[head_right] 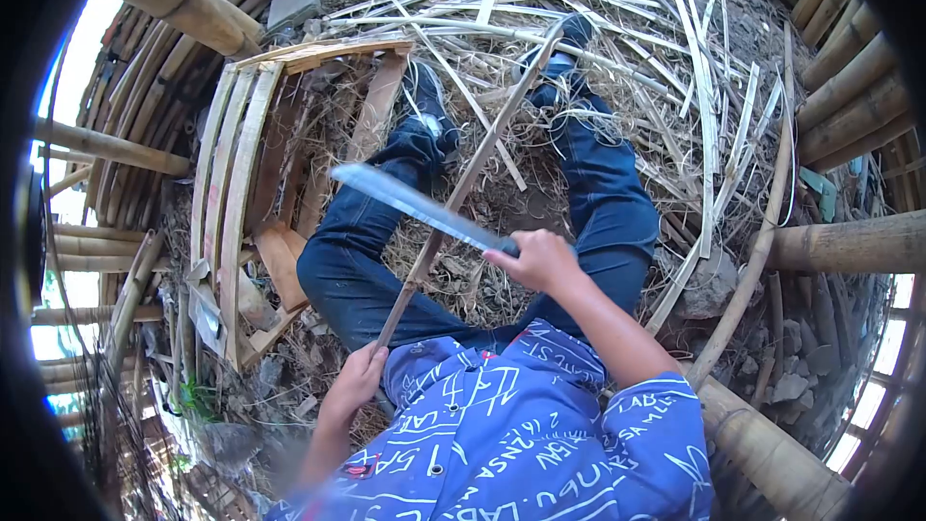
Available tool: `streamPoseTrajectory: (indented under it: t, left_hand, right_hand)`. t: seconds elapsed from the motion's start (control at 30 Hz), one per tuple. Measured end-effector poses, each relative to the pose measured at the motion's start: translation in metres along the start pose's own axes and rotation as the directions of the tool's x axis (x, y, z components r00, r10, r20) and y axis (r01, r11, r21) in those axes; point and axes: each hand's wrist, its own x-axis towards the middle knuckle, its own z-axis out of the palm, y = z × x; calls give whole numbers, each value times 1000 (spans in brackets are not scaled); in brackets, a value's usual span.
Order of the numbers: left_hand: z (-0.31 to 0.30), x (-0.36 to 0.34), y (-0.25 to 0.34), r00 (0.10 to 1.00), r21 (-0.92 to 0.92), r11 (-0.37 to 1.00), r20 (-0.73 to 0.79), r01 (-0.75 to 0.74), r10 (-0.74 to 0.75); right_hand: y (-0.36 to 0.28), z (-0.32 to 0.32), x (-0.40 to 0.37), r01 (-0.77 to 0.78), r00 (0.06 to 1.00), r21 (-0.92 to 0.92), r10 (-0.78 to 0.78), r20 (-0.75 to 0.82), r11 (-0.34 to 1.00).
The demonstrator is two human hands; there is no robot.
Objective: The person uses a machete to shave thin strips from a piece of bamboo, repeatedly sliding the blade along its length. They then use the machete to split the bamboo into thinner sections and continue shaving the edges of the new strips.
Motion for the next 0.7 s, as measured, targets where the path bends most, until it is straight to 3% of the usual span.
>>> streamPoseTrajectory:
  t: [0.07, 0.23, 0.33, 0.4, 0.47, 0.53, 0.6, 0.7]
  left_hand:
    - [-3, 0, 3, 996, 9, 997, 31, 80, -81]
    - [-5, -5, 9, 995, 28, 995, 19, 95, -96]
    - [-2, -17, 9, 995, 18, 995, 32, 95, -95]
    - [0, -21, 6, 994, -4, 995, 34, 101, -101]
    - [9, -19, -1, 998, -49, 997, 41, 54, -52]
    - [10, -14, -3, 1000, -62, 998, 12, 18, -17]
    - [4, -13, 1, 995, 33, 995, -1, 97, -97]
    - [2, -10, 12, 998, 52, 997, -24, 52, -50]
  right_hand:
    - [-10, 6, -7, 94, 994, -61, -91, 55, 994]
    - [-11, -6, 7, 181, 983, -188, -180, 22, 965]
    - [12, -21, 28, -36, 993, -128, 22, -113, 991]
    - [42, -43, 51, -141, 988, -73, 136, -71, 987]
    - [34, -58, 50, -121, 989, -224, 99, -109, 967]
    - [23, -56, 48, -135, 987, -210, 113, -112, 968]
    - [15, -45, 38, -91, 986, -136, 70, -149, 986]
    - [-5, -24, 24, -53, 996, -104, 45, -76, 993]
